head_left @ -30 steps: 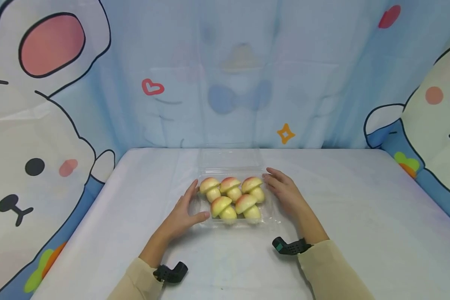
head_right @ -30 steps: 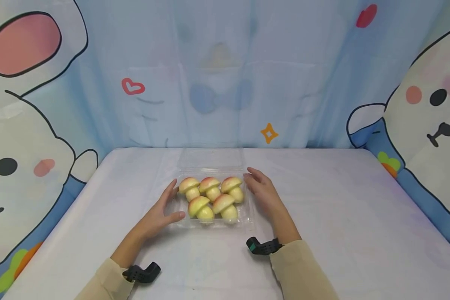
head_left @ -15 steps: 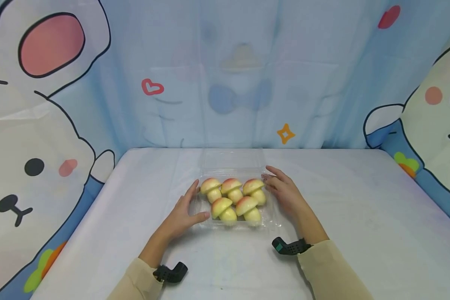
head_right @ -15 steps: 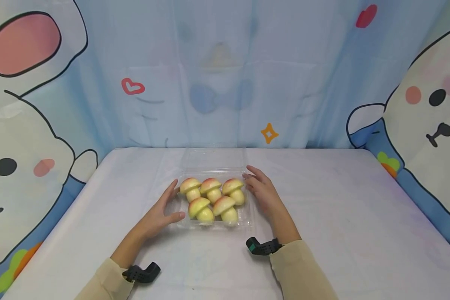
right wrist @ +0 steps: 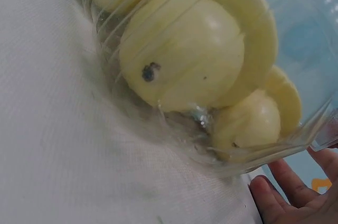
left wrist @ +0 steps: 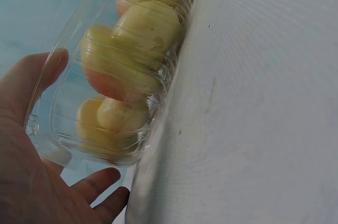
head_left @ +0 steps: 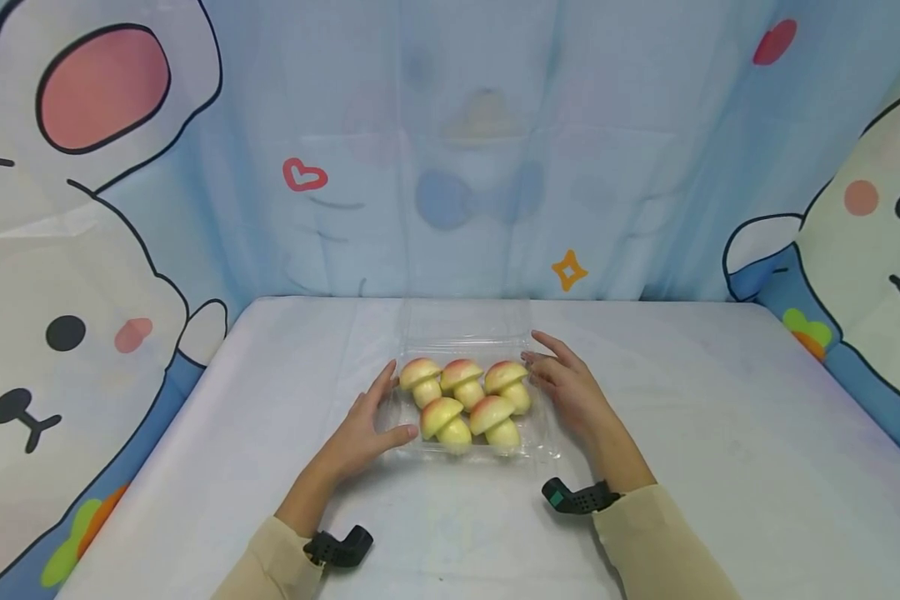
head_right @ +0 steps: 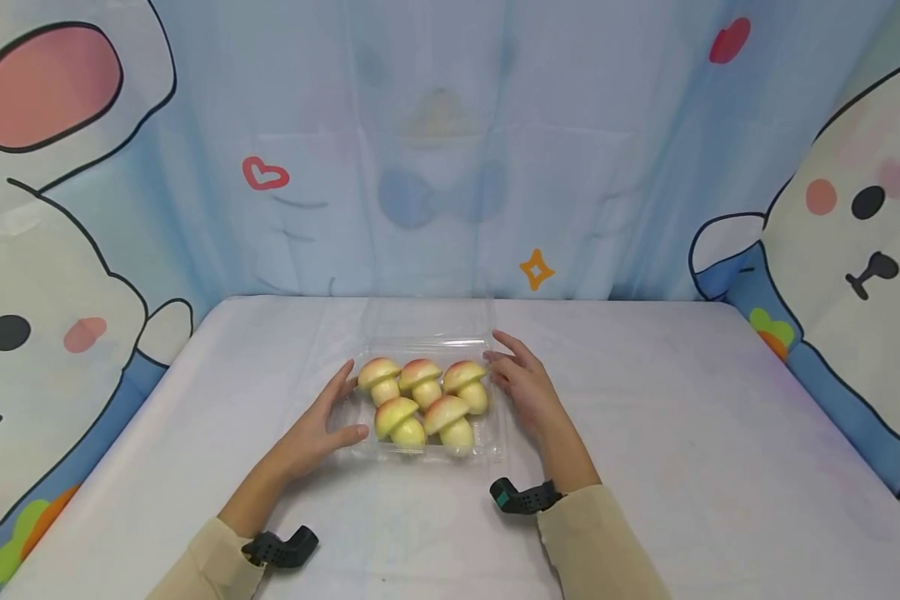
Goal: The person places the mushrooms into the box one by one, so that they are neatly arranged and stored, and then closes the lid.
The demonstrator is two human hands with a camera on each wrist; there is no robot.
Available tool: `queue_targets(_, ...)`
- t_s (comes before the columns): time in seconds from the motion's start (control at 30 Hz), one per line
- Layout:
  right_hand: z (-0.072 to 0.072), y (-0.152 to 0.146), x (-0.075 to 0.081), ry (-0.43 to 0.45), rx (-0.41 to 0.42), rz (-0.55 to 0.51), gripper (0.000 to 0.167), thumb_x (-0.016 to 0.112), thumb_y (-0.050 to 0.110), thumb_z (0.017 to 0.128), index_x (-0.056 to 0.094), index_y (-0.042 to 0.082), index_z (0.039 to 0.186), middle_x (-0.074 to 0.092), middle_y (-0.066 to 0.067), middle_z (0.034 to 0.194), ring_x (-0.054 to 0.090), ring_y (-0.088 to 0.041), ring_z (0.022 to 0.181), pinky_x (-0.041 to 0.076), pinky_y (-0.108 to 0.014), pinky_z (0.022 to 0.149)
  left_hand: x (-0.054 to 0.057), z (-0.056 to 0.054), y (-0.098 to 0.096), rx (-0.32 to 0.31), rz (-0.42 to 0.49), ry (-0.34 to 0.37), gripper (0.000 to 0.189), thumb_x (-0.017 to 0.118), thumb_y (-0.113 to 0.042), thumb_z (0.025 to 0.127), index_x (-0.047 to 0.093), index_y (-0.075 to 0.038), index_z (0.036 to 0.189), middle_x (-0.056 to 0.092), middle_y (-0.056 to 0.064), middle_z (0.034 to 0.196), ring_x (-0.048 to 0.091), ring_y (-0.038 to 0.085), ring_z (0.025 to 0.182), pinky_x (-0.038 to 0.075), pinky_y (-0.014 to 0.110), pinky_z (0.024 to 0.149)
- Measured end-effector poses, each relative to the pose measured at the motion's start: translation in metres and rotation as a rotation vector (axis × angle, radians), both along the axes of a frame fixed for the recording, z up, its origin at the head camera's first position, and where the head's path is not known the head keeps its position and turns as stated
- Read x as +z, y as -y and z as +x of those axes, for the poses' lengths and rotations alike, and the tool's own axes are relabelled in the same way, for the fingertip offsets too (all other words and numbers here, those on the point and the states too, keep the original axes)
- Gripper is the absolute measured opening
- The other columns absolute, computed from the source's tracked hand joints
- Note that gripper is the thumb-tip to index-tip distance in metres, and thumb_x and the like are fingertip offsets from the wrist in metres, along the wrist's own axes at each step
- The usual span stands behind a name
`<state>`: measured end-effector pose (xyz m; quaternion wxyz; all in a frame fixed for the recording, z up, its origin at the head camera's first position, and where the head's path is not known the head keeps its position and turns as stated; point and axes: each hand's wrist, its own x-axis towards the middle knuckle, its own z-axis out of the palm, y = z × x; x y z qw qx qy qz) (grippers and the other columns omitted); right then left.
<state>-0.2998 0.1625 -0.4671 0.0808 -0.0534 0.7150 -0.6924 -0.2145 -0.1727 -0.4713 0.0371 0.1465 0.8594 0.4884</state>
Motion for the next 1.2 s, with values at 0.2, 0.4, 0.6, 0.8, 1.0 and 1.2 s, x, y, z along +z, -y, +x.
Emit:
queue_targets(0.2,0.0022,-0.0019,-0.0008,-0.005,0.000,-0.046,0.065,0.045,0.004,0.102,0.028,0.013,0.164,0.042,-0.027,0.159,0.053,-0.018,0.132,0.051,-0.018,0.097,-0.0002,0.0006,-0.0013,0.008,-0.006,0.003,0.100,0.071,-0.042,0.092,0.010,-0.021,0.168,0.033,0.016,0.168,0.021,0.034,0.159,-0.005,0.055,0.129)
queue_targets(0.4,0.0039,-0.0022,0.0001,-0.014,0.012,-0.099,0.063,0.046,0.001,0.102,0.029,0.009,0.162,0.041,-0.030,0.158,0.058,-0.011,0.124,0.052,-0.019,0.094,-0.0002,0.0009,-0.0020,0.019,-0.013,0.006,0.098,0.070,-0.041,0.093,0.010,-0.022,0.168,0.034,0.016,0.167,0.022,0.035,0.159,-0.004,0.055,0.129)
queue_targets(0.6,0.0050,-0.0028,0.0008,-0.012,0.015,-0.122,0.058,0.050,0.004,0.104,0.033,0.007,0.159,0.049,-0.025,0.149,0.061,-0.011,0.119,0.055,-0.023,0.094,-0.0024,0.0000,-0.0022,0.027,-0.020,0.006,0.098,0.070,-0.042,0.093,0.010,-0.023,0.168,0.034,0.016,0.167,0.022,0.035,0.159,-0.004,0.055,0.129)
queue_targets(0.8,0.0053,-0.0030,-0.0001,-0.031,0.002,-0.112,0.053,0.053,0.006,0.104,0.038,0.004,0.155,0.065,-0.006,0.125,0.066,-0.006,0.107,0.058,-0.025,0.091,-0.0042,-0.0010,-0.0023,0.035,-0.022,0.002,0.097,0.069,-0.042,0.094,0.010,-0.024,0.168,0.034,0.015,0.167,0.021,0.034,0.159,-0.005,0.055,0.129)
queue_targets(1.0,0.0063,-0.0009,0.0018,-0.034,-0.016,-0.106,0.050,0.055,0.010,0.105,0.042,0.005,0.154,0.071,0.006,0.111,0.068,-0.006,0.104,0.058,-0.024,0.090,-0.0047,-0.0013,-0.0032,0.058,-0.020,-0.001,0.096,0.069,-0.040,0.094,0.011,-0.024,0.168,0.027,0.016,0.170,0.018,0.037,0.160,0.005,0.061,0.128)
queue_targets(1.2,0.0080,0.0015,0.0057,-0.001,-0.044,-0.049,0.048,0.049,0.025,0.109,0.044,0.011,0.155,0.070,-0.006,0.129,0.068,-0.008,0.108,0.057,-0.024,0.091,-0.0036,0.0003,-0.0048,0.085,-0.009,-0.002,0.096,0.070,-0.037,0.094,0.011,-0.024,0.168,0.022,0.014,0.172,0.017,0.037,0.160,0.014,0.065,0.125)
